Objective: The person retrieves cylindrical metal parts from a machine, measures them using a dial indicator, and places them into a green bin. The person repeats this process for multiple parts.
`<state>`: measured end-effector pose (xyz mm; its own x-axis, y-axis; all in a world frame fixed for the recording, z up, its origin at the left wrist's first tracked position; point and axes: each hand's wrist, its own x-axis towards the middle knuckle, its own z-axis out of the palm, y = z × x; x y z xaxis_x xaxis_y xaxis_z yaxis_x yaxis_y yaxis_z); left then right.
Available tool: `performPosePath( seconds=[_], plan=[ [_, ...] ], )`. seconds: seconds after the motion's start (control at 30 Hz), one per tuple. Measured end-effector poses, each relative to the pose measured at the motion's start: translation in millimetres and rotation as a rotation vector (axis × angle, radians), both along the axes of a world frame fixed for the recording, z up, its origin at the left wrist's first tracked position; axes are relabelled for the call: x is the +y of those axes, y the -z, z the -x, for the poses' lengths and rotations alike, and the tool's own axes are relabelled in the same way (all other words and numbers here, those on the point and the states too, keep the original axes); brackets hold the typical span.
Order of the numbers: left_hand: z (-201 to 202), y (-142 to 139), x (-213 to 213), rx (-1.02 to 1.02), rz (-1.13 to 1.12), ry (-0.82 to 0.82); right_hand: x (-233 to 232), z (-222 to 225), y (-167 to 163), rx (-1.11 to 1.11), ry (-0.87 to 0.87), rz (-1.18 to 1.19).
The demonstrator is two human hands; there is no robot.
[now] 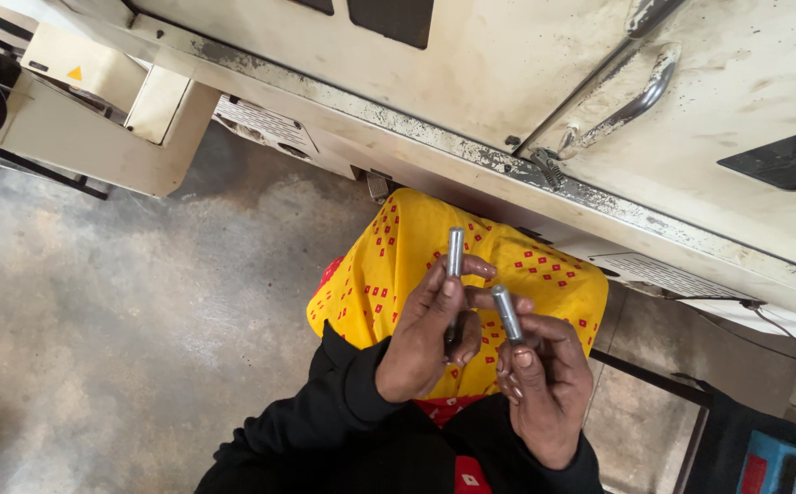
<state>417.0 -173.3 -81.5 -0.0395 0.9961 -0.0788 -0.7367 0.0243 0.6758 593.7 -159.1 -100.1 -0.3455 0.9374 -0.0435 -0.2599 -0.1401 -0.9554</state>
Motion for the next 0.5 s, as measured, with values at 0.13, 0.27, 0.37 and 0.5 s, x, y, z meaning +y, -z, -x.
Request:
performPosePath(
  seconds=[0.13,0.27,0.37,0.5],
  plan=[
    [0.5,-1.7,-0.1,-0.007,0.021,-0.001,2.0,-5.7,-1.2,-0.199,-0.051,-0.057],
    [-0.5,-3.0,-1.0,0.024,0.006,0.004,2.0,-6.3,0.5,-0.231,-0.052,-0.038],
    [-1.2,-2.8,-1.7,0.032,-0.008,0.015,1.8,-6.6,1.8,-0.196,-0.067,-0.036],
    [-3.9,-0.8,-1.4,0.03,-0.031,-0.04,2.3,-6.5,4.5,-0.21,-0.066,-0.034]
  ],
)
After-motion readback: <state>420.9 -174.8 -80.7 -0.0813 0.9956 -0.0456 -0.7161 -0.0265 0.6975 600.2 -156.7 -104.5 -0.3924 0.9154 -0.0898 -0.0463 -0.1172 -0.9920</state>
